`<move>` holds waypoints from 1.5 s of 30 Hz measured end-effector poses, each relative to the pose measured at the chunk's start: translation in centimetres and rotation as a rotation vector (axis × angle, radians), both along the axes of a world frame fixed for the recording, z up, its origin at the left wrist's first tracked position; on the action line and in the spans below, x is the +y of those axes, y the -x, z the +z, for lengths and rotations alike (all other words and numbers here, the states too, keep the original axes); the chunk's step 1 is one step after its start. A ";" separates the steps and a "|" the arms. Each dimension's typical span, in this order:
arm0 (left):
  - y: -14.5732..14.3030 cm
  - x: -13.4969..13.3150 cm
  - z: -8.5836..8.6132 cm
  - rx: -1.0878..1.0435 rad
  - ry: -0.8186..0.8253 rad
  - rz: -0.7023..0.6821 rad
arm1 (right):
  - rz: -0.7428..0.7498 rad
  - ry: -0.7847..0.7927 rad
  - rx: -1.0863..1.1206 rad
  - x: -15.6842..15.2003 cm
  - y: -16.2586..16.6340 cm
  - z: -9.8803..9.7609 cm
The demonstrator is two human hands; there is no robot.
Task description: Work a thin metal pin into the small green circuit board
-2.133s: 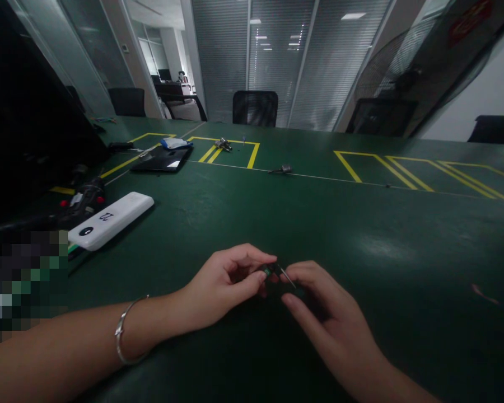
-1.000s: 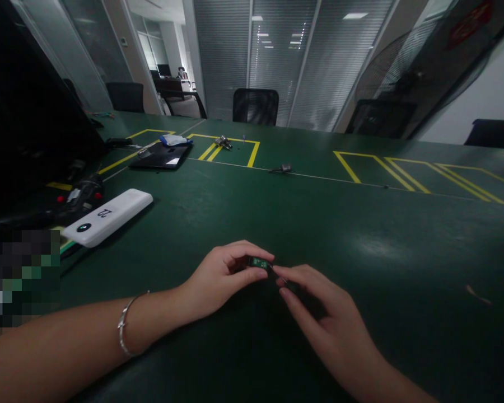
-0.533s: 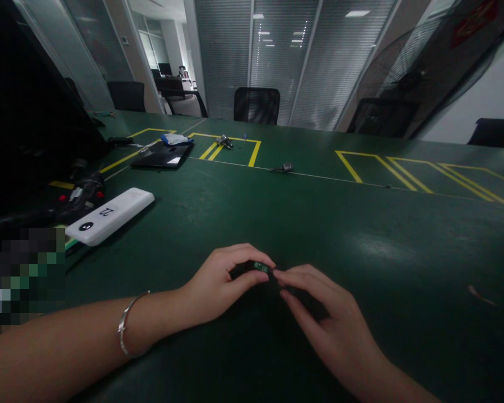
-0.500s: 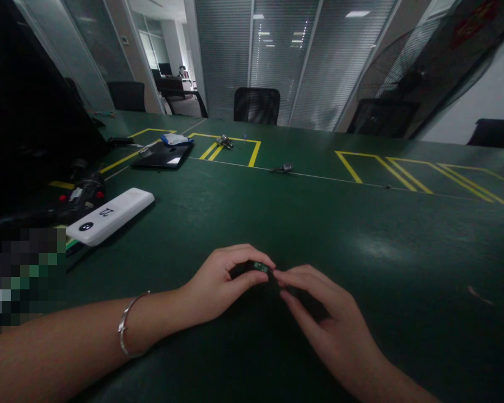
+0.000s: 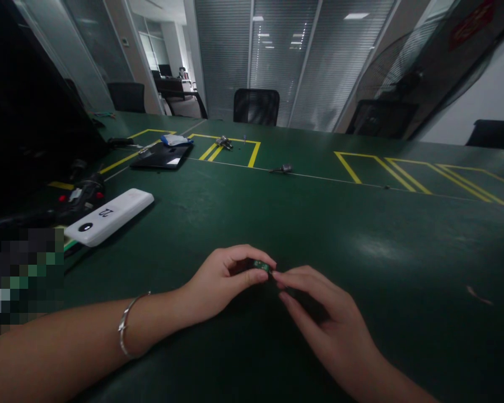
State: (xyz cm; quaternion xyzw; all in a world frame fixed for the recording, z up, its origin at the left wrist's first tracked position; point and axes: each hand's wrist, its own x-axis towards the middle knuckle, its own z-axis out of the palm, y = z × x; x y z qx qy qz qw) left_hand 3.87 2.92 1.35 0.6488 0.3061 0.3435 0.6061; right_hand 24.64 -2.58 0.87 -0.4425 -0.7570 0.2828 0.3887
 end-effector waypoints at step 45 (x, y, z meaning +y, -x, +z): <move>0.0 -0.2 1.2 0.193 -0.228 0.097 | -0.078 -0.043 -0.101 0.1 0.1 0.8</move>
